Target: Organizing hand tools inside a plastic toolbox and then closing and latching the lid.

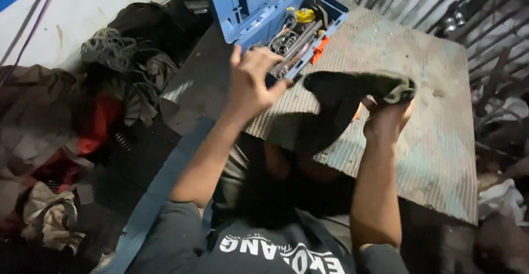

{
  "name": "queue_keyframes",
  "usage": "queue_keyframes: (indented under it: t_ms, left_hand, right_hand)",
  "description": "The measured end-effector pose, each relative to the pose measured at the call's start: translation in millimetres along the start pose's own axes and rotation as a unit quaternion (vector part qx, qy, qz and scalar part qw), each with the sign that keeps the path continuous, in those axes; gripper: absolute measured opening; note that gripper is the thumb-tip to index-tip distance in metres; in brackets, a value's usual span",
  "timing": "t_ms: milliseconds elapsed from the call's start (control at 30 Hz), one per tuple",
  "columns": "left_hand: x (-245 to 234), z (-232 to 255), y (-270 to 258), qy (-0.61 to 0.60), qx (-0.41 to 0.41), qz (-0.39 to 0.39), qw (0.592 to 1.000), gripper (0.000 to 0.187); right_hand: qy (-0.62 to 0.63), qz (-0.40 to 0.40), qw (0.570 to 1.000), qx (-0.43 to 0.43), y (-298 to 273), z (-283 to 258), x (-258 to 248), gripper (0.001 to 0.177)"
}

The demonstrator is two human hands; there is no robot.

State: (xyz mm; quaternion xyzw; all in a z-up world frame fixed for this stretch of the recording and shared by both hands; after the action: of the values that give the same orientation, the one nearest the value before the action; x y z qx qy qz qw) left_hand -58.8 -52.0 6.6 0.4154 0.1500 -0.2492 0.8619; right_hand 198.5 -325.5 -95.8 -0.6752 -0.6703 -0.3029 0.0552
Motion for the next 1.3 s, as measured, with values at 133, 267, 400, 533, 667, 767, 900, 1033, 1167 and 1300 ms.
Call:
queue_keyframes:
  t_ms: [133,267,400,533,667,767,900,1033,1167,1300]
  left_hand:
    - [-68,-29,61,-0.148,0.077,0.209,0.964,0.031]
    - [-78,-114,155,-0.244,0.029,0.214,0.945,0.026]
    - [-21,-182,241,-0.496,0.017,-0.052,0.866,0.044]
    - [-29,-149,228,-0.37,-0.13,-0.079,0.916,0.088]
    - [-22,-157,224,-0.371,-0.171,-0.143,0.902,0.067]
    - [-29,-137,211,-0.341,-0.144,-0.143,0.918,0.048]
    - [-21,-151,218,-0.325,-0.091,-0.092,0.937,0.043]
    - [2,-191,229,-0.454,-0.09,-0.122,0.878,0.051]
    - [-16,-180,224,-0.391,-0.053,-0.086,0.915,0.047]
    - [-21,-173,216,-0.432,-0.107,-0.086,0.891,0.041]
  right_hand:
    - [0.054,-0.117,0.991,-0.034,-38,-65,145,0.03]
    - [-0.031,-0.276,0.897,-0.343,-48,-91,280,0.03]
    - [-0.086,-0.414,0.794,-0.436,-45,-7,390,0.051]
    - [-0.127,-0.41,0.755,-0.496,-95,-19,423,0.013]
    - [-0.133,-0.485,0.694,-0.515,-52,4,420,0.013]
    - [-0.209,-0.343,0.813,-0.421,13,52,407,0.008]
    - [-0.157,-0.146,0.947,-0.238,42,89,409,0.037]
    - [-0.178,-0.227,0.924,-0.25,-68,9,423,0.023]
    - [-0.074,-0.395,0.848,-0.344,-91,-19,415,0.012]
    - [-0.087,-0.481,0.743,-0.458,-76,-17,397,0.014]
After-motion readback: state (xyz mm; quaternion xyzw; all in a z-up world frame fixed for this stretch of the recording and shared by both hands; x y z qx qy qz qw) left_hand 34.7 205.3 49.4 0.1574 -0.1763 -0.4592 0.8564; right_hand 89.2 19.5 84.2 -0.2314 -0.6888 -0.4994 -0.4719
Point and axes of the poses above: each hand's wrist, its own y-axis towards the middle knuckle, its own x-axis out of the palm, z = x × y, the point moved 5 cm from there along y, towards the middle knuckle, and after that the axes turned 14 degrees about -x, right-handed, at the moved point
